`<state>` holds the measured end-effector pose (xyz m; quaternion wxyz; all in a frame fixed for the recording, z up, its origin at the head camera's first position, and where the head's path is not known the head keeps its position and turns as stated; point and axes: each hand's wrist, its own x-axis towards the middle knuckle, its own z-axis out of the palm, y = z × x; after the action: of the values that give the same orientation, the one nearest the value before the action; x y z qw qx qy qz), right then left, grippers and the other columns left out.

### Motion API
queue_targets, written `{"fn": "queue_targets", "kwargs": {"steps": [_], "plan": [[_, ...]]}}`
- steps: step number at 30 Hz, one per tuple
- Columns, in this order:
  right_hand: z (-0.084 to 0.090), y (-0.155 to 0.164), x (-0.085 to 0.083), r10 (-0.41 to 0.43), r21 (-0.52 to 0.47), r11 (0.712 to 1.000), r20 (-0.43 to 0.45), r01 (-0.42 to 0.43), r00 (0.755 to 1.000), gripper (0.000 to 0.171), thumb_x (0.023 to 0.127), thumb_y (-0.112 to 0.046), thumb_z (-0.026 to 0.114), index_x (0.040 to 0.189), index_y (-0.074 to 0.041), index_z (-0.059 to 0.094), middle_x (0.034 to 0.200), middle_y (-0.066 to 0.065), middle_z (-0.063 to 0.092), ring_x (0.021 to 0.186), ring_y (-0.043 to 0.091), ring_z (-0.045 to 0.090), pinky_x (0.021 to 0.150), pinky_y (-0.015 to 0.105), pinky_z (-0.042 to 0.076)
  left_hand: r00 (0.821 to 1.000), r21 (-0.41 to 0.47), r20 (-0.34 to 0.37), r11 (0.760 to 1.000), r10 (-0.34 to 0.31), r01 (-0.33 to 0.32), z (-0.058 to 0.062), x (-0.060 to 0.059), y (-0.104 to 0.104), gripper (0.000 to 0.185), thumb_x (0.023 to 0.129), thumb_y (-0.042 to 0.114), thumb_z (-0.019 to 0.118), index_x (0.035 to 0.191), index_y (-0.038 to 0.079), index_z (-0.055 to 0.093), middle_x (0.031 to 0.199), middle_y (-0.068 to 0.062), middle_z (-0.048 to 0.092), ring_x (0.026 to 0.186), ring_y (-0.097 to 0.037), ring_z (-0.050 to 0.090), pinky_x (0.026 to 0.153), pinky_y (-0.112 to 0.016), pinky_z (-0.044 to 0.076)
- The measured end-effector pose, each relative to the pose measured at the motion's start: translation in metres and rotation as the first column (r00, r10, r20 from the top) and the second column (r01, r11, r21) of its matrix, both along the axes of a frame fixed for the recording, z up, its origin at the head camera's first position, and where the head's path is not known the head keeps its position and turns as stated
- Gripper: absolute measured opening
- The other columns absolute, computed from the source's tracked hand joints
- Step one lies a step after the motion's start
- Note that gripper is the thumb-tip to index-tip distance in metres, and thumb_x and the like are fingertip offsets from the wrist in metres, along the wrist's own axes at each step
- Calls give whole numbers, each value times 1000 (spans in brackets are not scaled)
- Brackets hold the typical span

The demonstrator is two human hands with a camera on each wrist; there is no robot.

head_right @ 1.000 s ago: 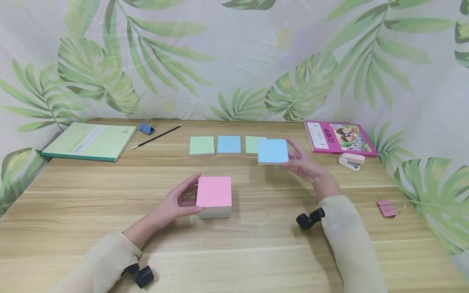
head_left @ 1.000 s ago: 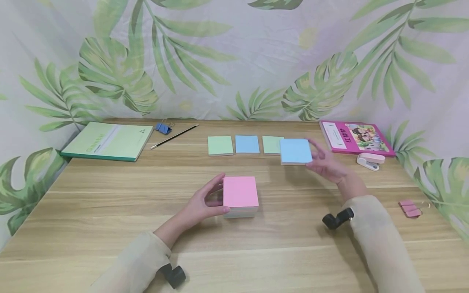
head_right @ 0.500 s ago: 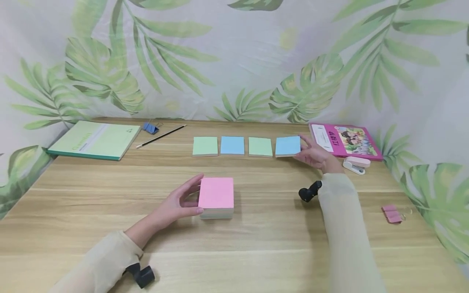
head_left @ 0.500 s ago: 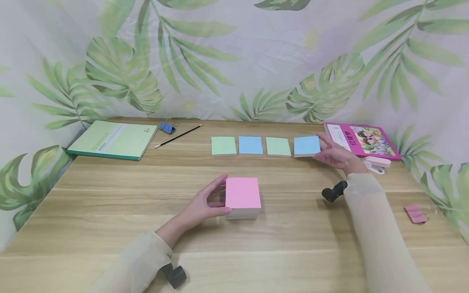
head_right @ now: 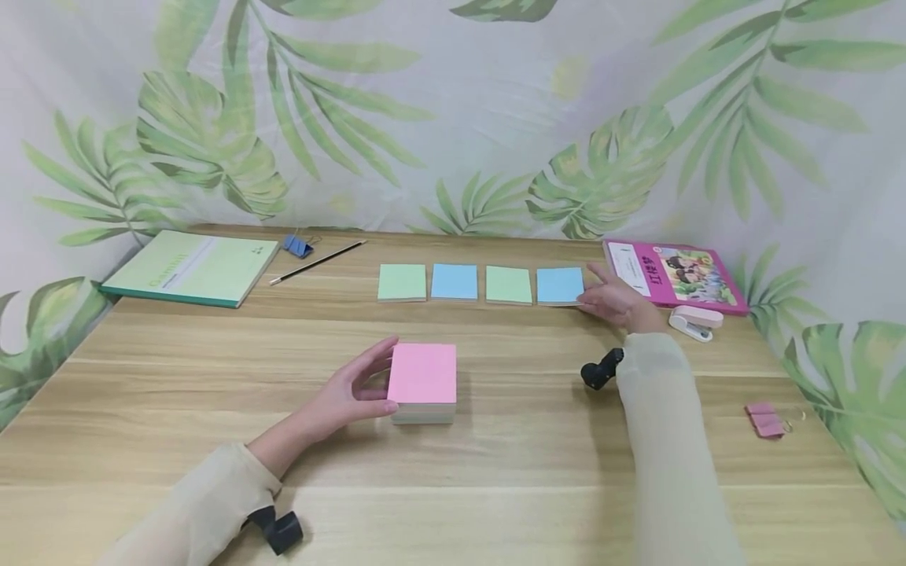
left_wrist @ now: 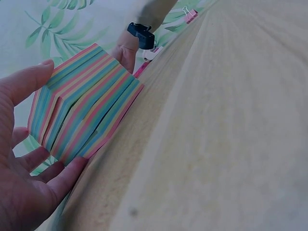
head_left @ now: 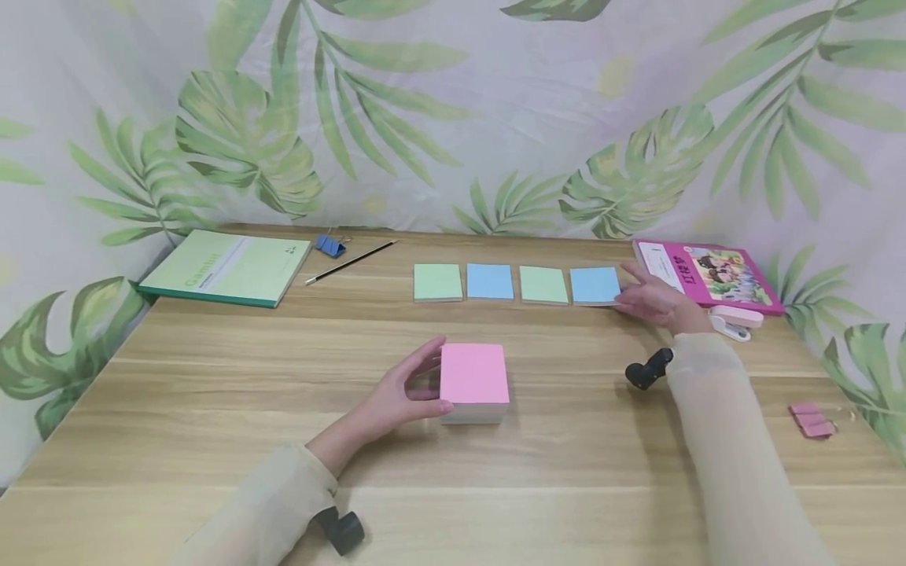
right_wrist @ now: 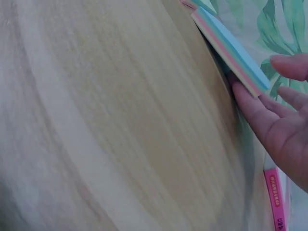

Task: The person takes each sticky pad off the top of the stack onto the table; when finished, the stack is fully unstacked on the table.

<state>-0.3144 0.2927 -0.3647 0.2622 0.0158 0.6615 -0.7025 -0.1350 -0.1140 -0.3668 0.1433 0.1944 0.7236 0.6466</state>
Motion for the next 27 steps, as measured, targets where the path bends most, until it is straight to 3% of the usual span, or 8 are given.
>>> {"fn": "queue_targets", "kwargs": {"steps": [6, 12, 18, 22, 27], "plan": [[15, 3, 5, 19, 93, 996, -55, -13, 998, 68, 91, -1, 37, 136, -9, -13, 136, 28, 8, 123, 35, 15, 99, 42, 20, 1000, -5, 5, 1000, -1, 1, 0, -1, 1, 83, 72, 6, 68, 138, 11, 18, 135, -15, 26, 120, -28, 29, 88, -39, 38], [32, -11, 16, 46, 125, 992, -178, -24, 983, 69, 89, -6, 46, 139, -10, -2, 135, 27, 18, 121, 33, 25, 99, 42, 20, 1000, -1, 0, 1000, -2, 2, -2, -1, 1, 82, 72, 6, 68, 138, 13, 19, 135, -15, 26, 119, -29, 29, 87, -40, 38], [32, -49, 39, 190, 2, 980, -295, -198, 936, 66, 88, -1, 44, 139, -8, 3, 135, 29, 14, 120, 34, 28, 99, 45, 18, 1000, 5, -4, 1000, -2, 2, -2, -2, 1, 81, 72, 5, 68, 137, 14, 20, 135, -15, 27, 119, -29, 29, 87, -40, 38], [29, -78, 65, 245, -68, 957, -339, -284, 908, 66, 85, 5, 46, 139, -9, 10, 134, 28, 19, 120, 38, 25, 98, 47, 18, 1000, 9, -3, 1000, -5, 5, -3, -2, 1, 81, 72, 5, 68, 137, 13, 20, 135, -15, 27, 119, -29, 30, 87, -39, 39], [24, -108, 94, 331, -102, 910, -402, -401, 854, 69, 82, 8, 46, 138, -9, 11, 134, 26, 22, 120, 42, 19, 96, 52, 18, 1000, 6, -4, 1000, -2, 2, -2, -2, 1, 82, 72, 5, 68, 137, 13, 20, 135, -15, 27, 119, -29, 30, 86, -38, 40]]}}
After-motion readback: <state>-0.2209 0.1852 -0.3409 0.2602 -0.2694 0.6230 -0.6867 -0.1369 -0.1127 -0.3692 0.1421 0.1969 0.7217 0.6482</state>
